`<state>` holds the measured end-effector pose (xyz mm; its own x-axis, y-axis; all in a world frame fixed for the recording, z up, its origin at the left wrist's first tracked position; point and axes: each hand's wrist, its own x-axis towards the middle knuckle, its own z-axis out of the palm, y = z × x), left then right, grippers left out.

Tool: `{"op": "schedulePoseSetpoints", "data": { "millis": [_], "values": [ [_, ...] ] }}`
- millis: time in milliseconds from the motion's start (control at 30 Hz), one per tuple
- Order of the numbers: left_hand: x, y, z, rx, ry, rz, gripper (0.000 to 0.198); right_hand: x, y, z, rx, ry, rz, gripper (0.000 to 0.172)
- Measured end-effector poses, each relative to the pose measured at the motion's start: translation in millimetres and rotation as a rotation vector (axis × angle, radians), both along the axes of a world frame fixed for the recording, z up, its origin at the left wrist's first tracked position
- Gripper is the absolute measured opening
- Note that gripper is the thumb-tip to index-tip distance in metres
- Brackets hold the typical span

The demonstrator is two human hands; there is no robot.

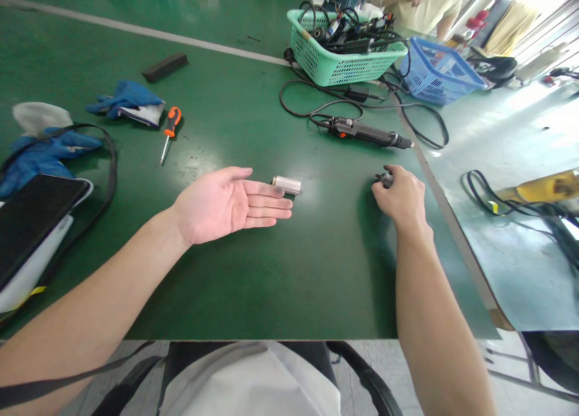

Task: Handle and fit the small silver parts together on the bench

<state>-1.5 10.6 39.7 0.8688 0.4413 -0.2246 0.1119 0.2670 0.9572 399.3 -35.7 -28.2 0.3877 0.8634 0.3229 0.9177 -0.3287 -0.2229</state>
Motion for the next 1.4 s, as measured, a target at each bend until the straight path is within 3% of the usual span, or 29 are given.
{"op": "schedulePoseSetpoints", "data": {
  "millis": [133,233,400,467,633,767,900,1067,1200,1400],
  "values": [
    [0.1,-1.9,1.5,-0.271,-0.089,0.018,0.075,-2.2,-0.9,5.9,0.020,0.023,-0.047,0.050],
    [0.5,-3.4,0.6,-0.348,-0.112,0.070,0.066,-3.1,-3.5,13.0,0.100,0.019,-0.068,0.042],
    [3.8,-7.6,-7.7,-0.133,-0.031,0.309,0.023,-16.7,-9.9,23.9,0.303,-0.003,-0.022,0.033],
    [5.8,-9.9,-9.4,0.008,0.008,0.362,0.020,-30.1,-11.8,27.1,0.359,0.017,0.018,0.031],
    [11.7,-19.7,-4.3,0.250,0.157,0.329,0.018,-79.7,-14.1,31.1,0.398,0.067,0.198,0.026],
    [15.9,-25.6,-2.4,0.270,0.188,0.344,0.013,-114.9,-15.5,30.4,0.401,0.099,0.448,0.022],
    [16.7,-24.8,-6.1,0.281,0.208,0.389,0.016,-127.8,-16.8,28.0,0.379,0.142,0.600,0.023],
    [16.9,-21.2,-10.4,0.187,0.124,0.414,0.023,-124.9,-17.0,25.4,0.352,0.174,0.621,0.025],
    [17.1,-19.6,-9.6,0.124,0.082,0.356,0.023,-125.0,-17.0,26.1,0.354,0.178,0.657,0.025],
    [15.8,-21.3,-5.2,0.194,0.119,0.355,0.022,-125.6,-16.9,26.1,0.330,0.184,0.686,0.024]
  ]
}}
